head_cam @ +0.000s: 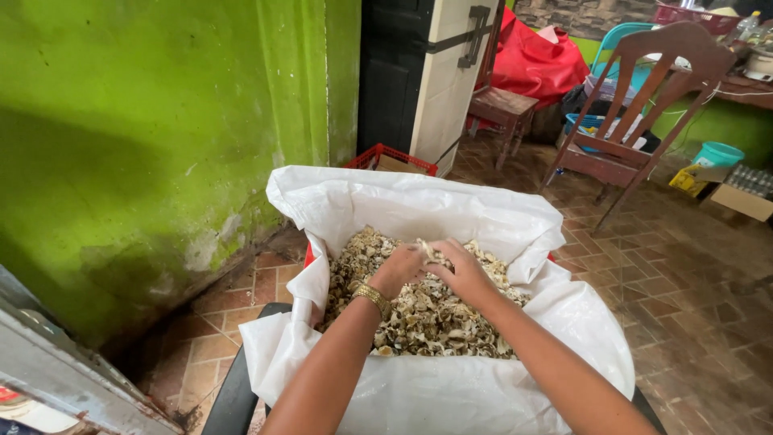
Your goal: Sorting and sifting through a large bag of silk cocoons by hand to inspect or clean them.
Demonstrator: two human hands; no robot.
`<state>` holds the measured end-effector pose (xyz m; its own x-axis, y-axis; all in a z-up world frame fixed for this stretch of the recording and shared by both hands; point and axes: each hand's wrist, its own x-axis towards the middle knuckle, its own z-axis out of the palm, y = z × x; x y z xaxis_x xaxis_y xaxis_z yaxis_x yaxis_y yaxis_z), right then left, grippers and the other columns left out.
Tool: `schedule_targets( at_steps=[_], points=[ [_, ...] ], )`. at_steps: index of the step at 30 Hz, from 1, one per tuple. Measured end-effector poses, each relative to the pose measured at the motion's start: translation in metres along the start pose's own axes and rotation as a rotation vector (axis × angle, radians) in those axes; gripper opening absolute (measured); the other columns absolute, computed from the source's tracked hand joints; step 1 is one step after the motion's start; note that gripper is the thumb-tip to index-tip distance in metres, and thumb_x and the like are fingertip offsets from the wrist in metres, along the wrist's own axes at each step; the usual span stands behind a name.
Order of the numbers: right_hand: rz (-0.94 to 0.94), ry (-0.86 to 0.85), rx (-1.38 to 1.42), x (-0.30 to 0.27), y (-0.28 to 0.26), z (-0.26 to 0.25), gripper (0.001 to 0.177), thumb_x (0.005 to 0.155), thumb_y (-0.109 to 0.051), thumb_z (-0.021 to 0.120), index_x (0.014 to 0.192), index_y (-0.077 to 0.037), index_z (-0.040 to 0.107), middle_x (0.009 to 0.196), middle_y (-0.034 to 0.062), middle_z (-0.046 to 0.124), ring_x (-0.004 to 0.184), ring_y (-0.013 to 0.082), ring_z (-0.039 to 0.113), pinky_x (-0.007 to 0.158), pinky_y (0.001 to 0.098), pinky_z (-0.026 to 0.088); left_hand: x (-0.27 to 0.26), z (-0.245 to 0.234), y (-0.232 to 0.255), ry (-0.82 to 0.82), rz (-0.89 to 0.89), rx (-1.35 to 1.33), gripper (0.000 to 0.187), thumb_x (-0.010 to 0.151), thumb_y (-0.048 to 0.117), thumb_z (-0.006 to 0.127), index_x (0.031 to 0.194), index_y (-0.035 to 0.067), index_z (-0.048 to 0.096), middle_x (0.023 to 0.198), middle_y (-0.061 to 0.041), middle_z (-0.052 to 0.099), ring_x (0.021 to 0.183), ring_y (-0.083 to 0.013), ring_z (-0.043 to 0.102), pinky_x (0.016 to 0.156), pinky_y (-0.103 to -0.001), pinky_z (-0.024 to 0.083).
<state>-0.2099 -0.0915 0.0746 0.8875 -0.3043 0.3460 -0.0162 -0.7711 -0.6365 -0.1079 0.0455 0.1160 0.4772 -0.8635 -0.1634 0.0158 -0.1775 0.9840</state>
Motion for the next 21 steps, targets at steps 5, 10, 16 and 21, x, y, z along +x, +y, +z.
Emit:
schedule_targets(
  at_steps=[5, 10, 16, 21],
  points=[
    [-0.032, 0.019, -0.030, 0.001, 0.027, 0.005, 0.022, 0.094, -0.003, 0.063, 0.115, -0.010, 0.067, 0.105, 0.0114, 0.064, 0.105, 0.0370, 0.066, 0.095, 0.0522, 0.053, 0.084, -0.014, -0.077, -0.003, 0.017, 0.059, 0.027, 0.106, 0.019, 0.051, 0.097, 0.002, 0.069, 0.071, -0.007, 0.061, 0.072, -0.0089, 0.055, 0.072, -0.028, 0.047],
    [-0.139, 0.028, -0.153, 0.003, 0.051, 0.009, 0.018, 0.087, 0.003, 0.058, 0.097, -0.011, 0.065, 0.088, 0.0113, 0.060, 0.092, 0.0382, 0.065, 0.085, 0.0508, 0.055, 0.049, -0.009, -0.052, -0.048, -0.039, -0.105, 0.053, 0.106, 0.019, 0.054, 0.144, -0.017, 0.049, 0.114, -0.029, 0.064, 0.105, -0.0289, 0.072, 0.093, -0.042, 0.061],
    [-0.081, 0.066, -0.020, 0.005, 0.024, 0.008, 0.017, 0.094, 0.000, 0.058, 0.101, -0.011, 0.068, 0.088, 0.0080, 0.061, 0.085, 0.0319, 0.065, 0.083, 0.0436, 0.054, 0.096, -0.013, -0.089, 0.032, 0.038, -0.030, 0.045, 0.104, 0.023, 0.062, 0.130, -0.013, 0.064, 0.101, -0.028, 0.075, 0.095, -0.0321, 0.078, 0.084, -0.040, 0.065],
    [-0.026, 0.180, 0.063, 0.003, 0.024, 0.007, 0.015, 0.099, -0.013, 0.064, 0.113, -0.008, 0.070, 0.080, 0.0129, 0.066, 0.062, 0.0251, 0.072, 0.065, 0.0396, 0.059, 0.105, -0.015, -0.086, 0.278, 0.052, 0.035, 0.038, 0.098, 0.023, 0.068, 0.123, -0.004, 0.073, 0.087, -0.020, 0.078, 0.072, -0.0240, 0.079, 0.066, -0.036, 0.067]
  ],
)
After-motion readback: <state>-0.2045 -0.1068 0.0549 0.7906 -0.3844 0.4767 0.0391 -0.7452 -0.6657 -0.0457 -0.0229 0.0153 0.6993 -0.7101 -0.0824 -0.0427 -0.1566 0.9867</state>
